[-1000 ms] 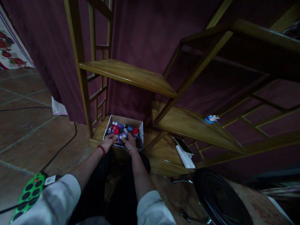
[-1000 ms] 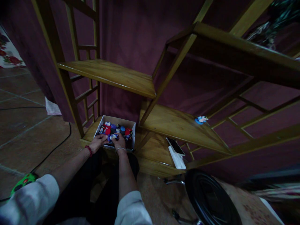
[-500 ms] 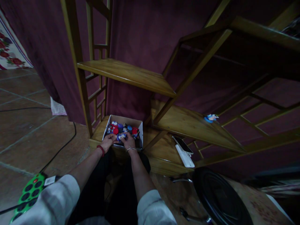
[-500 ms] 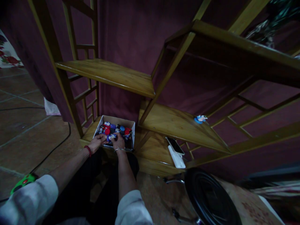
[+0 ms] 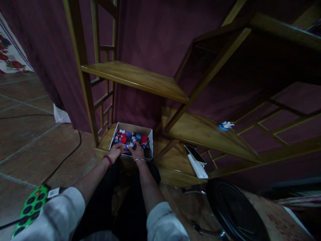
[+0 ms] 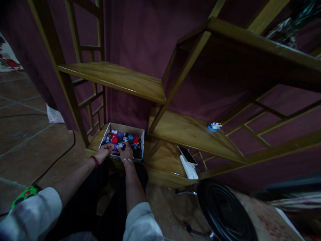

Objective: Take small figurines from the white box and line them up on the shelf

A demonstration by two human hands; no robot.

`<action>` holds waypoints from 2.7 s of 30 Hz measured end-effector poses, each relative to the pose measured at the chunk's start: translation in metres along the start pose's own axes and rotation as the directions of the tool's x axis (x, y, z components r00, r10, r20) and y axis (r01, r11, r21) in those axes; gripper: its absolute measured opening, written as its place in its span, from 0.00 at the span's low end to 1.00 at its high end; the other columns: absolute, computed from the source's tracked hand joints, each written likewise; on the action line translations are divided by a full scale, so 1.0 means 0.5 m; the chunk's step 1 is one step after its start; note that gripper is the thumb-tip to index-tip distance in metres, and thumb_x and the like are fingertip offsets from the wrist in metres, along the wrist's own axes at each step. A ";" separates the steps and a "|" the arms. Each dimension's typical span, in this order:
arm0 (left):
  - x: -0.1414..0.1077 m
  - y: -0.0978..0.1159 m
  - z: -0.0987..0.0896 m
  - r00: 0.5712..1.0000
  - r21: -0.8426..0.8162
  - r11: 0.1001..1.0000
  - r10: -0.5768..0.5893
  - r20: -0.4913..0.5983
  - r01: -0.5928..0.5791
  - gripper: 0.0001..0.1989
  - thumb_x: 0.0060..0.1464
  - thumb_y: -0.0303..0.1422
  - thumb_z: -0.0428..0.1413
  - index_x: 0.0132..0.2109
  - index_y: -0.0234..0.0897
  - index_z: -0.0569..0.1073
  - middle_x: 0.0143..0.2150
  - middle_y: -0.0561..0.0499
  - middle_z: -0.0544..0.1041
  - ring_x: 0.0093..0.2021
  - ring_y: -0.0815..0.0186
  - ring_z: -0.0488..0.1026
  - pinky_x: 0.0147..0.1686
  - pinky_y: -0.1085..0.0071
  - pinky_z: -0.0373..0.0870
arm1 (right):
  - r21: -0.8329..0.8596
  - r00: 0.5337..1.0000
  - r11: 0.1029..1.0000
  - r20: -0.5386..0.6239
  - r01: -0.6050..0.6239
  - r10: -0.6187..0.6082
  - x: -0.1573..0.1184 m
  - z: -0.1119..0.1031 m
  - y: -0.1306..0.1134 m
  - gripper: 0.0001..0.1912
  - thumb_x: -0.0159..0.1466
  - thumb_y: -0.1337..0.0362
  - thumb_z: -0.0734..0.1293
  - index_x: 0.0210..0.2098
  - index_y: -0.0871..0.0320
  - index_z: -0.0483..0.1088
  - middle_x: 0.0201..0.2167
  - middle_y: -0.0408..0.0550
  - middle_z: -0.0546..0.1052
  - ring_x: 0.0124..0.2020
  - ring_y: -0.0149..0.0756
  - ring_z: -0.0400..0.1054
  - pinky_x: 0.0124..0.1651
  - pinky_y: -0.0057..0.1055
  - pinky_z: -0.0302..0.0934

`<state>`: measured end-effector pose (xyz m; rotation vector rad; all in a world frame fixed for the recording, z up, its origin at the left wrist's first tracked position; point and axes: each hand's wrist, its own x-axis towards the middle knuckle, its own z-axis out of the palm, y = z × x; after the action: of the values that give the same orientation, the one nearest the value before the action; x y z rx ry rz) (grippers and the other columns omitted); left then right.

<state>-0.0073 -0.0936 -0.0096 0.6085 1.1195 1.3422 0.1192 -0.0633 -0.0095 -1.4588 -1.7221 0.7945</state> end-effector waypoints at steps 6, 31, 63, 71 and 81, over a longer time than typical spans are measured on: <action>-0.002 0.001 0.001 1.000 -0.015 1.000 0.006 0.027 -0.006 0.13 0.31 0.32 0.63 0.27 0.32 0.69 0.23 0.54 0.72 0.29 0.69 0.70 0.34 0.70 0.69 | -0.001 1.000 1.000 -0.028 -0.012 0.012 -0.001 0.005 -0.003 0.14 0.50 0.60 0.65 0.36 0.56 0.66 0.29 0.44 0.72 0.33 0.34 0.66 0.39 0.31 0.60; -0.002 0.008 -0.003 1.000 -0.146 0.989 0.002 0.026 0.002 0.12 0.34 0.29 0.63 0.23 0.32 0.65 0.22 0.57 0.68 0.25 0.73 0.68 0.31 0.71 0.72 | -0.012 0.990 0.991 -0.046 0.133 -0.133 -0.011 -0.003 -0.025 0.12 0.50 0.62 0.63 0.35 0.59 0.66 0.32 0.46 0.71 0.35 0.34 0.65 0.42 0.31 0.59; -0.007 -0.001 0.020 0.999 -0.317 0.948 0.011 0.032 0.000 0.11 0.33 0.26 0.62 0.23 0.33 0.66 0.21 0.58 0.67 0.26 0.74 0.67 0.34 0.68 0.70 | -0.036 0.982 0.996 -0.169 0.082 -0.087 -0.004 0.010 -0.006 0.14 0.51 0.58 0.64 0.35 0.58 0.66 0.30 0.47 0.73 0.33 0.35 0.66 0.39 0.31 0.61; -0.013 0.004 0.026 0.999 -0.316 0.949 0.003 0.036 0.009 0.12 0.33 0.28 0.63 0.23 0.34 0.65 0.22 0.58 0.67 0.26 0.74 0.67 0.34 0.70 0.69 | 0.018 0.982 0.997 -0.177 0.068 -0.064 -0.007 0.004 -0.014 0.14 0.51 0.57 0.64 0.35 0.58 0.66 0.29 0.46 0.73 0.31 0.34 0.67 0.37 0.30 0.62; -0.023 0.010 0.037 0.999 -0.283 0.959 0.034 0.017 -0.028 0.14 0.31 0.32 0.64 0.23 0.34 0.64 0.17 0.61 0.62 0.22 0.77 0.63 0.33 0.73 0.67 | 0.106 0.979 0.993 -0.202 0.043 -0.021 -0.003 0.014 -0.002 0.16 0.50 0.55 0.64 0.36 0.56 0.66 0.29 0.43 0.74 0.31 0.34 0.67 0.38 0.30 0.62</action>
<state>0.0086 -0.0990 0.0054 0.4304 0.8810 1.4867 0.1130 -0.0648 -0.0124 -1.3840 -1.5232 0.6892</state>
